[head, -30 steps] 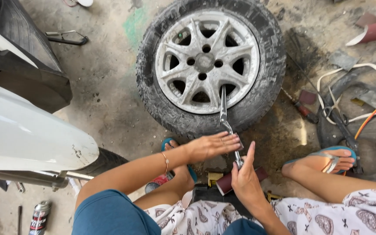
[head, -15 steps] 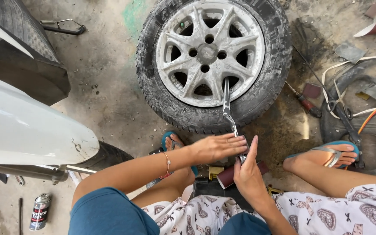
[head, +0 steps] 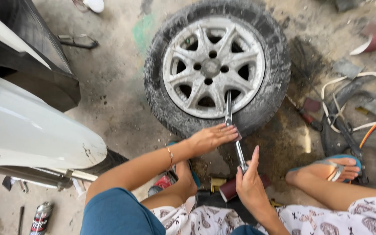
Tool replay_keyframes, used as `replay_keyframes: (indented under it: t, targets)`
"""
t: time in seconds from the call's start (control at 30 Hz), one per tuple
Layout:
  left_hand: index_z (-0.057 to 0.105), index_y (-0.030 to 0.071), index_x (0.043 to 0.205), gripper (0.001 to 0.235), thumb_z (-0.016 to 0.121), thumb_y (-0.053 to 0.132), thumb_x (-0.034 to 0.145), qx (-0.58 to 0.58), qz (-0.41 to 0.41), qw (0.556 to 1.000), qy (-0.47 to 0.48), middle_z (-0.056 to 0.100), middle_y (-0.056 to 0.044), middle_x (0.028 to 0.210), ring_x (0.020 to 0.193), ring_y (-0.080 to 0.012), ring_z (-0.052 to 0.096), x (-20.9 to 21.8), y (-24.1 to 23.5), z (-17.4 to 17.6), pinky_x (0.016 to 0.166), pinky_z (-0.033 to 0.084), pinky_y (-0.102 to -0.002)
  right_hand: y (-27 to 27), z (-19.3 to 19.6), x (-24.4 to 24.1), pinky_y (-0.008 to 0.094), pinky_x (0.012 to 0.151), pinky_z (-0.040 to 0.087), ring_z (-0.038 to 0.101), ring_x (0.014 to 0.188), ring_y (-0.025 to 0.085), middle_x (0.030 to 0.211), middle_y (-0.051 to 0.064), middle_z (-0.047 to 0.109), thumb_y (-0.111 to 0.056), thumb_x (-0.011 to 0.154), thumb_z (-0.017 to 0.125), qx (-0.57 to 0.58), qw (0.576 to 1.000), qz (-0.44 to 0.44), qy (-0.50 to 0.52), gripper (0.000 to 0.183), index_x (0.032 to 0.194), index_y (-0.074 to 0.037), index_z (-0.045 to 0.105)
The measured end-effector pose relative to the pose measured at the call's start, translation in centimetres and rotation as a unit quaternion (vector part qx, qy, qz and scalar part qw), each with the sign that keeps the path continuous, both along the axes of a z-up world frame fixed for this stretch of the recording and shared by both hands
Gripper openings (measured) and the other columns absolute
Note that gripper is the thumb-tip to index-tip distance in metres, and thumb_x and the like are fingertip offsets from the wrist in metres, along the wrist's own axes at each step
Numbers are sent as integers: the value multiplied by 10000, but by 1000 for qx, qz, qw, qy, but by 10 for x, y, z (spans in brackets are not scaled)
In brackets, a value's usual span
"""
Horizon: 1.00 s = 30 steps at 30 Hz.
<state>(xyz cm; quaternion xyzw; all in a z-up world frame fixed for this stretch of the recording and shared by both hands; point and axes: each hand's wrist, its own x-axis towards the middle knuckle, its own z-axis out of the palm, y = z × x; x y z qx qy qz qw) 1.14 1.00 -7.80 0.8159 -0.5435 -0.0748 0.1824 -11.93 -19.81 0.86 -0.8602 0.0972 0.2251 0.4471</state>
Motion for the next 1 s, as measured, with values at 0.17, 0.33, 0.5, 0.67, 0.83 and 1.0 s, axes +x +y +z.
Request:
replay_keyframes:
  t: [0.17, 0.33, 0.5, 0.67, 0.83, 1.0]
  targets:
    - [513, 57, 1446, 636, 568, -216, 874, -103, 22, 992, 64, 598, -234, 1435, 1359, -348, 591, -25, -19, 48, 1217, 449, -480, -2, -12, -6, 516, 861, 486, 682, 906, 466, 1284, 235, 559, -214, 1002, 443, -9, 999, 7, 33, 899, 1644, -160, -184]
    - [436, 37, 1501, 541, 581, -106, 999, -157, -56, 983, 76, 481, -174, 1554, 1465, -311, 486, -43, -31, 17, 1285, 387, -505, -3, -13, -4, 478, 1026, 452, 518, 1354, 410, 1554, 254, 407, -184, 961, 467, 27, 999, -21, 31, 920, 1632, -167, -162]
    - [399, 63, 1536, 719, 537, -190, 877, -62, 43, 995, 65, 475, -157, 1562, 1475, -264, 447, -11, -11, 16, 1291, 295, -442, 0, -6, -2, 475, 768, 492, 670, 784, 341, 1139, 118, 600, -200, 995, 460, 4, 999, -13, 42, 925, 1647, -156, -195]
    - [331, 77, 1574, 571, 505, -82, 1054, -145, -39, 986, 78, 382, -167, 1630, 1534, -292, 387, -41, -24, 3, 1317, 333, -482, 0, -7, 0, 494, 1091, 423, 436, 1442, 383, 1476, 333, 442, -241, 974, 455, -2, 997, -24, 67, 926, 1638, -218, -189]
    - [497, 85, 1455, 619, 586, -187, 906, -111, -4, 993, 44, 569, -162, 1474, 1381, -294, 572, -2, -11, 14, 1227, 447, -428, 1, -2, 1, 492, 821, 489, 686, 836, 384, 1180, 135, 597, -224, 993, 460, -5, 998, -13, 60, 930, 1645, -183, -202]
    - [482, 54, 1480, 575, 575, -140, 947, -160, -23, 984, 72, 503, -175, 1541, 1441, -298, 522, -41, -33, 3, 1286, 388, -470, -2, -4, 0, 508, 1088, 425, 453, 1424, 400, 1455, 324, 476, -234, 974, 462, 0, 998, -14, 61, 934, 1635, -203, -197]
